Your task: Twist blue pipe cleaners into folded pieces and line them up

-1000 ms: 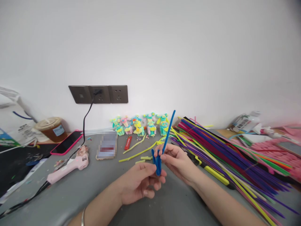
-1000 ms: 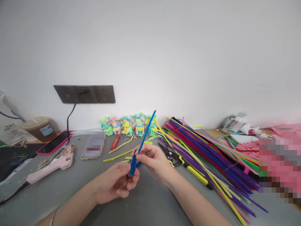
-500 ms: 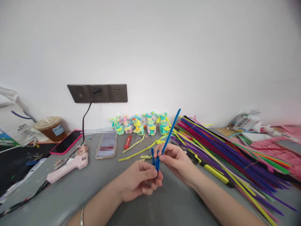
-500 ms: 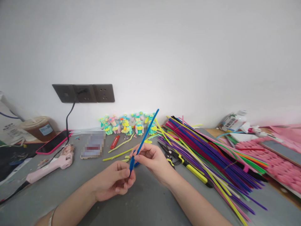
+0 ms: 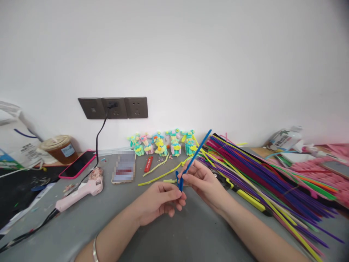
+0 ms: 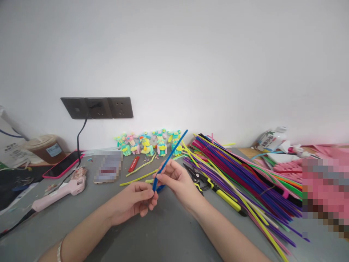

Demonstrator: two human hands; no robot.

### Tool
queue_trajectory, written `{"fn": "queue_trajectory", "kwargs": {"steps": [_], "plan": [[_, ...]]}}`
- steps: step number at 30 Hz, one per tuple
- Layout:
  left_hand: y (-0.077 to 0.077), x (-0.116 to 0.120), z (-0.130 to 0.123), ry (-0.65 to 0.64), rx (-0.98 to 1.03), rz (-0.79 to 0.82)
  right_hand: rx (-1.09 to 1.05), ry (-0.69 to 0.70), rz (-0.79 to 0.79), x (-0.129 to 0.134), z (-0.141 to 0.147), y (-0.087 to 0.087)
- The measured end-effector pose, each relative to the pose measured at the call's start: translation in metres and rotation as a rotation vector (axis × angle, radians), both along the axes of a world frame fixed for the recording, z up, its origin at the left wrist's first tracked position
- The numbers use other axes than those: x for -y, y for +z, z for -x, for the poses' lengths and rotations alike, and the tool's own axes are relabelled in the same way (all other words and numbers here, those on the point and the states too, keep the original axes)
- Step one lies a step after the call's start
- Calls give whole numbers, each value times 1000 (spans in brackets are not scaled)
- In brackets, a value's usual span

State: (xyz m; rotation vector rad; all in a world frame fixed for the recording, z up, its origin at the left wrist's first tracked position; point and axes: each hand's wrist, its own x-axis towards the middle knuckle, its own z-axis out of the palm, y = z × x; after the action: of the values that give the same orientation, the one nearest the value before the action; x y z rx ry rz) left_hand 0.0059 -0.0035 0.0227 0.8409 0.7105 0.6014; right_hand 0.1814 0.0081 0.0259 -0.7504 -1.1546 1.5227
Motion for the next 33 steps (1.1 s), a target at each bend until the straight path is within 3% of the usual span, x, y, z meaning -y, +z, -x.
{"fn": "queue_trajectory", "kwargs": {"steps": [4,12,20,24,27,30,33], "plan": [[0,-1,0,62,53,-9,38,-16,-25,-3,-2,-2],[-7,-1,-3,71,60,24,128,87,-43,2,-1,4],[-4,-4,0,105,20,54,217,84,-219,-5,-8,4],[-2,-6,-1,306,139,131,285,-112,-425,-6,-9,2],[-2,-6,-5,415,189,207,467,-283,-702,2,-9,3],[-5,-2,-9,402,214,229,707,-292,-988,11,-8,4],[-8,2,-12,357,261,189,802,-270,-1191,15,-6,3]]}}
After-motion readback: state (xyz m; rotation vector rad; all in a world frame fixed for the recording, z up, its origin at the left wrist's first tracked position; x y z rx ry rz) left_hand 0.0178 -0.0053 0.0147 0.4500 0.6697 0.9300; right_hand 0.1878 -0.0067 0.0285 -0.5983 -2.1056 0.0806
